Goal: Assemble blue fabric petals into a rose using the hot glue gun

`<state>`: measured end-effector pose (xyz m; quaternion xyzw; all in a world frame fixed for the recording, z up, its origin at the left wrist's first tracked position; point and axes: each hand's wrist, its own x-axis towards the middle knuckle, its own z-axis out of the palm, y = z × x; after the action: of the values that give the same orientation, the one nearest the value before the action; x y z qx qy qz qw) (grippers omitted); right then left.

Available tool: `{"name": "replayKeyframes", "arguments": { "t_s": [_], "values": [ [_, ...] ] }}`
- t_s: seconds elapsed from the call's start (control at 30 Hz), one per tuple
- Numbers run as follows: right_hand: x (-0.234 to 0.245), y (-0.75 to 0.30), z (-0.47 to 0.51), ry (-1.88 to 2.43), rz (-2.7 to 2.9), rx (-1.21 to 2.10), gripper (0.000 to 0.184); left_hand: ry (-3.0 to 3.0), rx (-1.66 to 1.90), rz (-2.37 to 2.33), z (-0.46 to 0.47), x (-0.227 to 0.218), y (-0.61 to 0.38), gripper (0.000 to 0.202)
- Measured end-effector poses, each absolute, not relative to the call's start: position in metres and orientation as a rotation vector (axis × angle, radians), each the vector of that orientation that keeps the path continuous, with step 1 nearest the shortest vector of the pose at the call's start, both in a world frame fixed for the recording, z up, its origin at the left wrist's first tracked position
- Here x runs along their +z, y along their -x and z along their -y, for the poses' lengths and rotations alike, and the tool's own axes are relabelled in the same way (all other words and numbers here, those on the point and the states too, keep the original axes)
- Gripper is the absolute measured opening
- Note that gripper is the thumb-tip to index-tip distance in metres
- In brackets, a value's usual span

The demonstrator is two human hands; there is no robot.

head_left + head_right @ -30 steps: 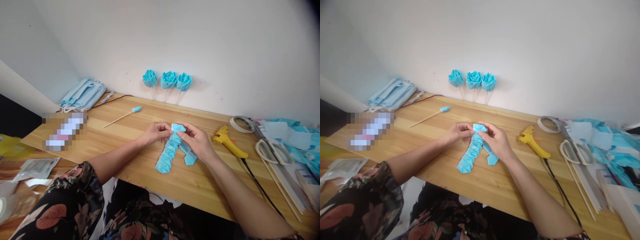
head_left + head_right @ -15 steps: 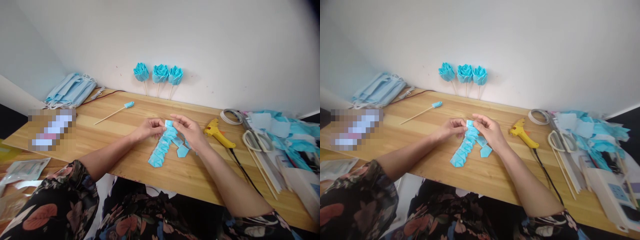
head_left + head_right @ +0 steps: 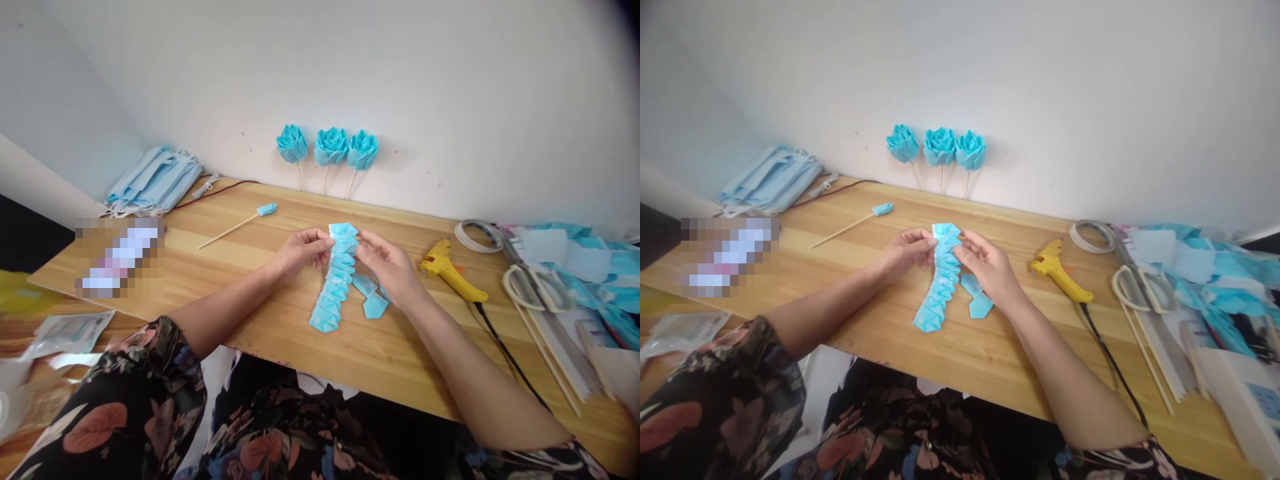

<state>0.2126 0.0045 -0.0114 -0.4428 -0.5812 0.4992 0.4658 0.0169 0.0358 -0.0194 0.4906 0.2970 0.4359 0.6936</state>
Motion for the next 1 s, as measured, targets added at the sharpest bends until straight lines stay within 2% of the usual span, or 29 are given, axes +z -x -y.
{"name": "replayKeyframes", "arguments": {
  "t_s": [0.23, 0.5, 0.8, 1.0],
  "values": [
    [-0.0079, -0.2095, -0.0035, 1.164, 1.415, 1.149, 0.034, -1.125, 0.884, -0.660, -0.0353, -0.0168, -0.0162, 0.045],
    [-0.0170, -0.2117, -0.0066, 1.187, 1.332, 1.148, 0.050, -1.368, 0.880, -0.703, -0.0347, -0.0199, -0.0188, 0.041],
    [-0.0080, -0.2111, -0.0038, 1.068, 1.424, 1.320, 0.048, -1.271, 0.990, -0.706, -0.0362, -0.0198, -0.0166, 0.039],
    [-0.0105, -0.2094, -0.0047, 1.101, 1.465, 1.240, 0.052, -1.342, 0.882, -0.716, -0.0351, -0.0150, -0.0171, 0.043]
  ]
}}
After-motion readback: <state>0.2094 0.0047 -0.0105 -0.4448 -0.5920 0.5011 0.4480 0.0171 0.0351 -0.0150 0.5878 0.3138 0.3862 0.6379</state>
